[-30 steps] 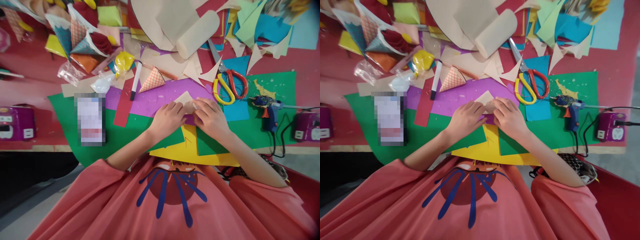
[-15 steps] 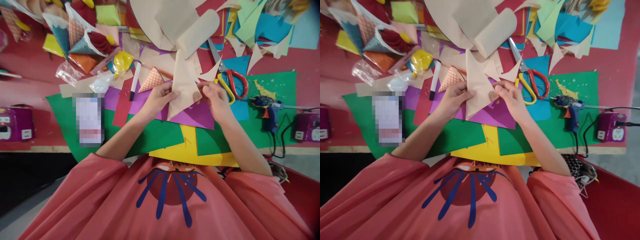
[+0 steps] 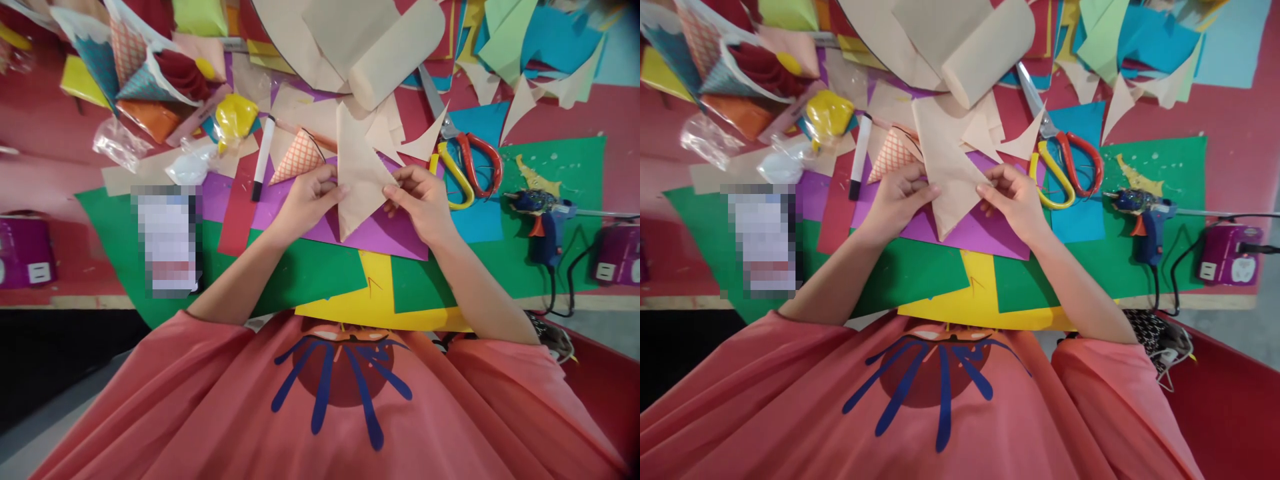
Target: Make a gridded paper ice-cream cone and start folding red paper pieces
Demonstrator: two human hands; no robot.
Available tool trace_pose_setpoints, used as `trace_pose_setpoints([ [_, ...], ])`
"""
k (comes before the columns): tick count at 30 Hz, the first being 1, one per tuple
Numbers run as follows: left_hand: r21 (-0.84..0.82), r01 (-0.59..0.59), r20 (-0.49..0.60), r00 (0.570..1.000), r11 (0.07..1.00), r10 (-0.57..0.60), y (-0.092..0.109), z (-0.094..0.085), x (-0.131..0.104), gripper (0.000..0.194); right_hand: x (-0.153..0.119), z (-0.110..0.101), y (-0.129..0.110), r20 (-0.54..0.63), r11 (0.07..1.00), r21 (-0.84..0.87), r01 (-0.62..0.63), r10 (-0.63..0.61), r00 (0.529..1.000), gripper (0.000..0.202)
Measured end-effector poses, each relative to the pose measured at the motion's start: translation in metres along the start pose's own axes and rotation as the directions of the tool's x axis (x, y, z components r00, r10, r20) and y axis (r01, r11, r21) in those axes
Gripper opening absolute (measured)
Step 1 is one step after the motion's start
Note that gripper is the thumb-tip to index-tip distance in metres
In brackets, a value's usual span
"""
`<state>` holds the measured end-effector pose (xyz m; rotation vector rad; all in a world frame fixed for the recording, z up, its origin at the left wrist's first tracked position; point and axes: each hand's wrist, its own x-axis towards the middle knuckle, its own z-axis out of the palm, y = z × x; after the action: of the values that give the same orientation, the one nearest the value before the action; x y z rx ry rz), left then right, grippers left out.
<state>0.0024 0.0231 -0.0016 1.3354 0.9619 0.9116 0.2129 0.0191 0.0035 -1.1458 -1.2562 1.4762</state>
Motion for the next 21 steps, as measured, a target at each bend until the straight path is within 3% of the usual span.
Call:
trace_pose_setpoints([
  [11, -0.085, 0.003, -0.035, 0.999, 0.996, -0.006, -0.005, 0.000, -0.001, 0.027, 0.000, -0.003, 0.002, -0.041, 0.998, 0.048, 0.039, -0.038, 0.998, 0.034],
  [21, -0.182, 0.043, -0.060, 0.997, 0.982, -0.054, -0.008, -0.003, 0.000, 0.019, 0.000, -0.015, -0.004, -0.123, 0.982, -0.094, 0.165, -0.176, 0.977, 0.021],
])
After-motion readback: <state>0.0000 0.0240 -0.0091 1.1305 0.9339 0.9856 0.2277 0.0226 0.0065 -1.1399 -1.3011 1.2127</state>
